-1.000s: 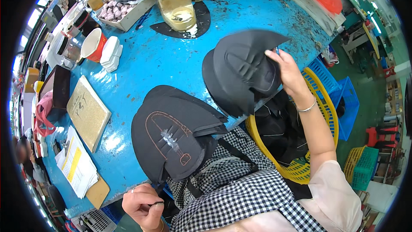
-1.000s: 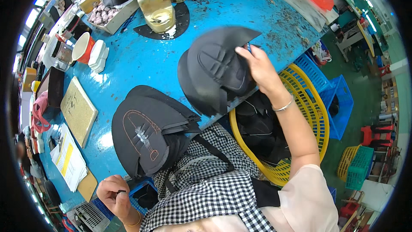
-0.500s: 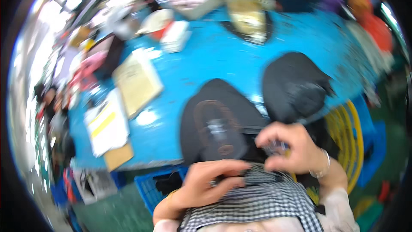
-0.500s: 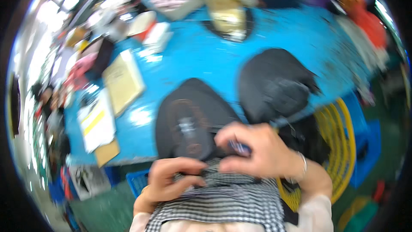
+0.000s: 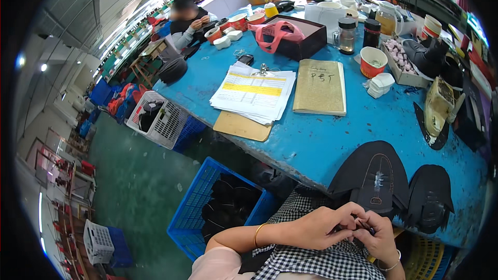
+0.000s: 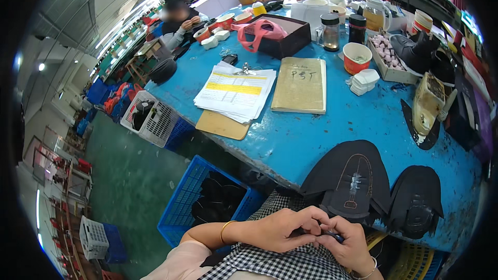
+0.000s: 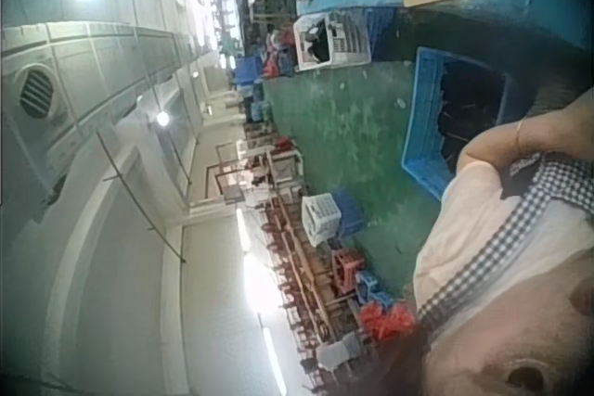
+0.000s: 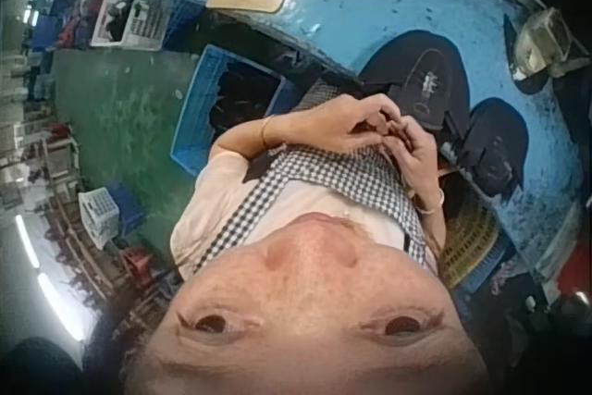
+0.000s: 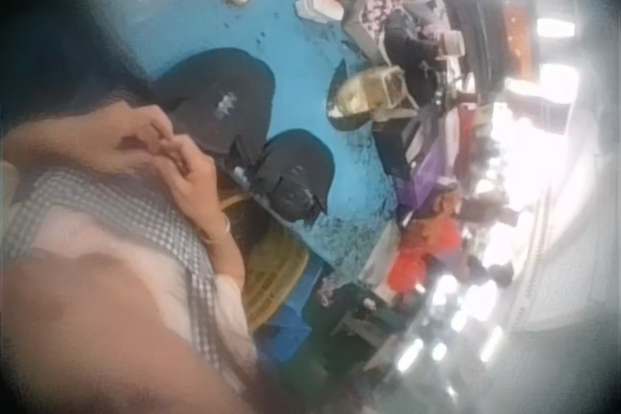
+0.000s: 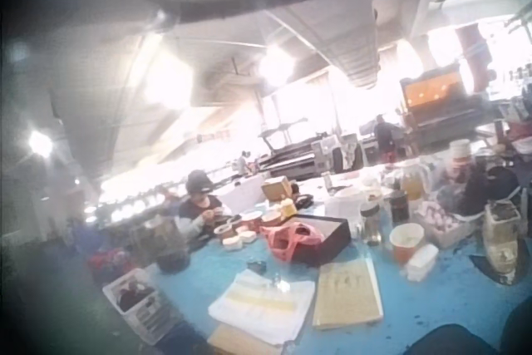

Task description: The person trims excess material from black shoe uppers with snips, working on a manufacturing table.

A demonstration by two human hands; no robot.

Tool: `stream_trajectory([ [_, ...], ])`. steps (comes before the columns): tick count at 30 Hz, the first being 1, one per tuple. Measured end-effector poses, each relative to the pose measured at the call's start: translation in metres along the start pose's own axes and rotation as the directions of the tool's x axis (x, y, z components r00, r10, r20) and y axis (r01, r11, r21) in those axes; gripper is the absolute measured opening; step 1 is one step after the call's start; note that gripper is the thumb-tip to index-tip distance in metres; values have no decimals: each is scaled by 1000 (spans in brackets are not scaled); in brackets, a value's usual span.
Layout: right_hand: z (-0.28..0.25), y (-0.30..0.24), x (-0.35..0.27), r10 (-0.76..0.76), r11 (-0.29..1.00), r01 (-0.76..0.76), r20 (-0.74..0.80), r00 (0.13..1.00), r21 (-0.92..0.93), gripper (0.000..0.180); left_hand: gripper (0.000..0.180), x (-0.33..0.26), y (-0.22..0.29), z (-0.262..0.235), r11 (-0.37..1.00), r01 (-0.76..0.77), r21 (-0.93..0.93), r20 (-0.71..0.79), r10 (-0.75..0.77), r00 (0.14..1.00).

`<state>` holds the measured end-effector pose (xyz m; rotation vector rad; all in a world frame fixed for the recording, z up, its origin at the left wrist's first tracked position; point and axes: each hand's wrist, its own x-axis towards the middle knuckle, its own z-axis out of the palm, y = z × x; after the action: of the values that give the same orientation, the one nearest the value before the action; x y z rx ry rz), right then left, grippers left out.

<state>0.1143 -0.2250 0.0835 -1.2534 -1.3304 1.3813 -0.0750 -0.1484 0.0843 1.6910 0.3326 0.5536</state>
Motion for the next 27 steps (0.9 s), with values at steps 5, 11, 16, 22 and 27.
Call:
stream_trajectory([
  [5, 12, 5, 2, 25, 993, -27, 18, 1000, 112, 19, 47, -18, 5, -4, 998, 19, 60, 16, -20, 1000],
  [11, 22, 1, -7, 97, 942, -103, 35, 995, 320, 17, 59, -28, 13, -5, 999, 39, -21, 79, -37, 996],
  [16, 15, -3, -18, -69, 963, 117, -198, 978, 242, 21, 33, -37, 5, -30, 963, -31, 267, 144, -8, 990],
  [22, -8, -9, -31, -199, 943, 300, -476, 857, 147, 18, 34, -61, 3, -74, 571, 121, 812, -255, 161, 953],
  [27, -18, 3, -33, -291, 907, 405, -528, 798, 112, 18, 23, -81, 17, -95, 997, -9, 79, -642, 58, 764],
])
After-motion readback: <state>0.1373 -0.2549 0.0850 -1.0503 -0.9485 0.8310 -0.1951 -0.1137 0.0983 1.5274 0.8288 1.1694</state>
